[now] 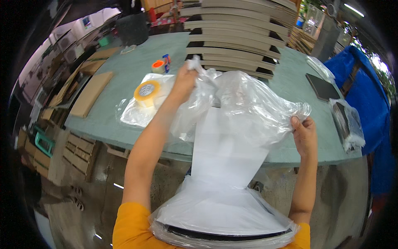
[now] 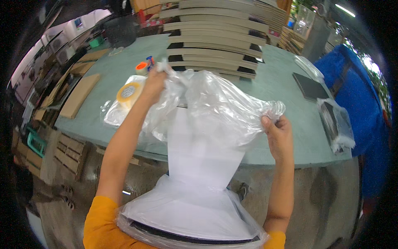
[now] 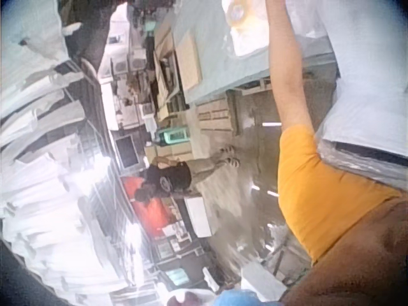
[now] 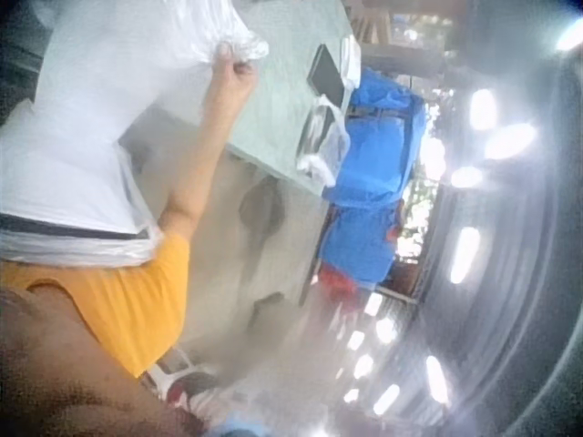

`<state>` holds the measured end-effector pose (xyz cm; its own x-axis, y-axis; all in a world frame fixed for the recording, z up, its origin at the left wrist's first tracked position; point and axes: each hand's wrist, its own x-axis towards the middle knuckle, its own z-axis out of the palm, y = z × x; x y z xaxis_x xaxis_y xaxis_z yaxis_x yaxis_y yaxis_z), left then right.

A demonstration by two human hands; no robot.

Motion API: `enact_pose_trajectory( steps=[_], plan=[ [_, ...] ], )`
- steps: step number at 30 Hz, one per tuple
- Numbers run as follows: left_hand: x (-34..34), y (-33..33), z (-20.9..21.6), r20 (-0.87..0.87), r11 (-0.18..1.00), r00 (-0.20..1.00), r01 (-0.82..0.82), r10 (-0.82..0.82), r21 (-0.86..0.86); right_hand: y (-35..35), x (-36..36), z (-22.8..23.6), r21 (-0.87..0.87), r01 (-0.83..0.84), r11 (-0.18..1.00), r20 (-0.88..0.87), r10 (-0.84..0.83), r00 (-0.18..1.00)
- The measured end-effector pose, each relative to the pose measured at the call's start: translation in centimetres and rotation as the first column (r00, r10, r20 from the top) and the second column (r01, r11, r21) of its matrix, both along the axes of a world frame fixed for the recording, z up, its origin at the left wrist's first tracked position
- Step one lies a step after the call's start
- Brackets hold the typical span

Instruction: The person wraps individual dark boards in plastic sheets and stacks them on top of each other.

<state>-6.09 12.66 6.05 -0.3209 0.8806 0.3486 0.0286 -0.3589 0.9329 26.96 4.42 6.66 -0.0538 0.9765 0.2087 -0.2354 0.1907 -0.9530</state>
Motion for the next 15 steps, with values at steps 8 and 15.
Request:
enact_pose_trajectory(
  steps=[8,15],
  plan=[
    [3.1,-3.3,9.2,-0.206,0.911,0.971,0.189,-0.119,0.366,-0.6,-0.4,4.0,0.094,-0.190,0.977,-0.097,0.199,0.975],
    [11.4,-6.3,10.3,-0.377,0.859,0.772,0.476,-0.511,-0.189,-0.6,-0.6,3.7,0.161,0.061,0.985,0.074,-0.073,0.995]
  ],
)
